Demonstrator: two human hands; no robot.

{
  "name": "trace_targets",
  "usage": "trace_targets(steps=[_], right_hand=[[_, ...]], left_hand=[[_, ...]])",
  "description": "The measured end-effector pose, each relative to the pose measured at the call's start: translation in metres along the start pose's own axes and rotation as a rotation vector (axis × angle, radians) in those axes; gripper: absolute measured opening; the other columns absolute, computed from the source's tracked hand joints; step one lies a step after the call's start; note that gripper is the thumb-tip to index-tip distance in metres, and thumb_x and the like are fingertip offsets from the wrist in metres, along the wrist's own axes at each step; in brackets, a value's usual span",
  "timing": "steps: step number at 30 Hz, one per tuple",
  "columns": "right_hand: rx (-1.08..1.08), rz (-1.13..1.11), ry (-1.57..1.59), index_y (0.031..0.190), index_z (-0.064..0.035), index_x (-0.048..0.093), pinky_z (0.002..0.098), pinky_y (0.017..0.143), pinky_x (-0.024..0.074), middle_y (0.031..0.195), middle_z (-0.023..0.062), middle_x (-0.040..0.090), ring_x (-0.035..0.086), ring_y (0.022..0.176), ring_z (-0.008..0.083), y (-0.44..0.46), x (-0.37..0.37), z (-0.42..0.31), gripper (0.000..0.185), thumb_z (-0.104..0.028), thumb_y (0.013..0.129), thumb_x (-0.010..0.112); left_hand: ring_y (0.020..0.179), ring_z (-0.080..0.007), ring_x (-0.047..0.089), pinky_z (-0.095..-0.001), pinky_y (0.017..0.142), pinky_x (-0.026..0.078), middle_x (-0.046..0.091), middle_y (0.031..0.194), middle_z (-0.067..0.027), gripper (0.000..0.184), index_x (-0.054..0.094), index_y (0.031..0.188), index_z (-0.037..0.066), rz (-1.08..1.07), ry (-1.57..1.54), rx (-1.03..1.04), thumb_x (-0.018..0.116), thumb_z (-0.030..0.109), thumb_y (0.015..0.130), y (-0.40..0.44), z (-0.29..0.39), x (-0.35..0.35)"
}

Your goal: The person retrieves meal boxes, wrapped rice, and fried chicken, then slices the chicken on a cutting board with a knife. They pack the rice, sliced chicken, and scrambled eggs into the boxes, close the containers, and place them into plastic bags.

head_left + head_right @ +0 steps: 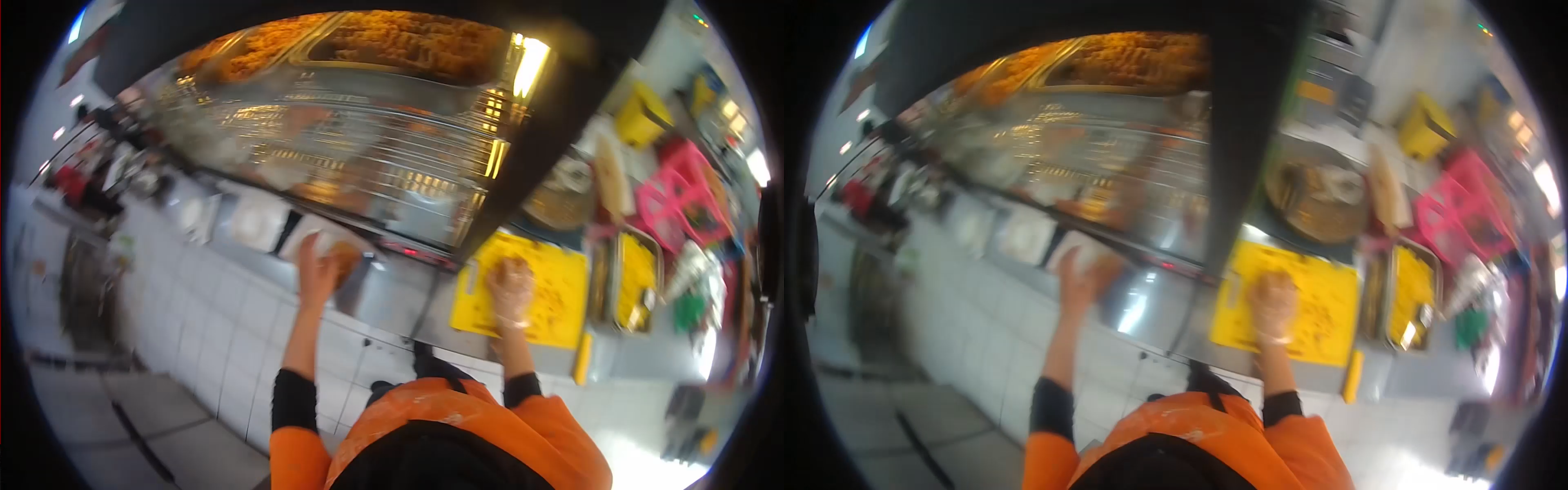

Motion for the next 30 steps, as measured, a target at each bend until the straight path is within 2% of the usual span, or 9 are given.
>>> trace_targets(steps=[1,3,6,9,13,20,21,23,30], right_hand=[[0.054,-0.165,0.085,0.098,-0.0109,0.064,0.0433,0.078,0.0480,0.100,0.0160,0.060,0.059,0.091,0.0326,0.008,0.006,0.004,0.021,-0.022,0.080,0.065],[-0.021,-0.006,0.228,0.095,-0.0094,0.062,0.0426,0.074,0.0511,0.096,0.0170,0.062,0.061,0.086,0.0347,0.004,0.005,-0.003,0.022,-0.014,0.075,0.068],[-0.062,-0.093,0.269,0.102,-0.0067,0.062,0.0404,0.080,0.0515,0.105,0.0189,0.062,0.061,0.092,0.0355,-0.002,0.016,0.007,0.031,-0.007,0.072,0.071],[-0.023,-0.040,0.518,0.112,-0.0025,0.060,0.0375,0.090,0.0491,0.110,0.0182,0.061,0.060,0.101,0.0324,-0.005,0.010,0.020,0.037,-0.002,0.076,0.070],[0.491,-0.079,1.070,0.133,-0.0003,0.047,0.0326,0.106,0.0370,0.133,0.0127,0.053,0.050,0.123,0.0208,-0.033,0.037,0.063,0.043,0.003,0.091,0.056],[-0.136,0.286,1.035,0.129,-0.0120,0.047,0.0354,0.104,0.0398,0.135,0.0154,0.048,0.047,0.125,0.0277,0.023,-0.120,-0.032,0.041,0.002,0.091,0.053],[-0.062,0.364,1.154,0.116,-0.0029,0.056,0.0440,0.092,0.0468,0.122,0.0222,0.053,0.054,0.112,0.0358,0.024,-0.126,-0.051,0.033,-0.022,0.089,0.062],[-0.172,0.376,1.435,0.112,-0.0058,0.056,0.0438,0.091,0.0475,0.121,0.0220,0.054,0.055,0.110,0.0349,0.037,-0.139,-0.120,0.032,-0.019,0.085,0.063],[-0.430,-0.061,1.472,0.107,-0.0090,0.057,0.0425,0.090,0.0481,0.117,0.0201,0.058,0.058,0.106,0.0340,0.075,-0.111,-0.326,0.042,-0.001,0.069,0.072]], left_hand=[[0.124,-0.0391,0.044,-0.0452,0.106,0.034,0.049,0.130,-0.0238,0.049,0.047,0.130,-0.002,-0.099,0.084,-0.122,0.060,0.023,0.091,0.006,-0.018,0.019],[0.128,-0.0422,0.040,-0.0487,0.109,0.030,0.046,0.135,-0.0267,0.061,0.044,0.134,0.000,-0.092,0.345,-0.212,0.057,0.039,0.090,0.005,-0.058,0.034],[0.127,-0.0410,0.042,-0.0527,0.100,0.040,0.046,0.136,-0.0251,0.073,0.042,0.137,0.001,-0.291,0.444,-0.318,0.052,0.055,0.089,0.015,-0.053,0.037],[0.119,-0.0404,0.048,-0.0513,0.094,0.043,0.049,0.131,-0.0226,0.074,0.046,0.133,0.001,-0.159,0.568,-0.259,0.052,0.060,0.088,0.011,-0.066,0.034],[0.109,-0.0376,0.053,-0.0471,0.089,0.045,0.054,0.120,-0.0197,0.068,0.051,0.124,0.002,-0.151,0.516,-0.329,0.053,0.059,0.088,0.014,-0.068,0.028],[0.104,-0.0357,0.057,-0.0453,0.089,0.045,0.058,0.116,-0.0223,0.061,0.055,0.119,-0.001,-0.049,0.316,-0.437,0.053,0.053,0.091,0.010,-0.063,0.003],[0.106,-0.0354,0.056,-0.0441,0.091,0.044,0.057,0.120,-0.0223,0.057,0.052,0.123,-0.002,-0.029,0.278,-0.407,0.056,0.046,0.091,0.008,-0.060,0.000],[0.109,-0.0359,0.054,-0.0434,0.093,0.042,0.056,0.122,-0.0213,0.056,0.051,0.125,-0.002,0.144,0.101,-0.239,0.060,0.041,0.090,0.008,-0.040,-0.023],[0.117,-0.0370,0.047,-0.0497,0.101,0.030,0.052,0.128,-0.0184,0.058,0.049,0.131,0.004,0.038,-0.065,-0.154,0.069,0.026,0.081,-0.122,-0.084,-0.076]])
Point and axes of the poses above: each hand's wrist, its own y-axis towards the middle knuckle, its own x-axis out of the palm, z = x × y, the point moved 8 cm from there along y, towards the middle knuckle
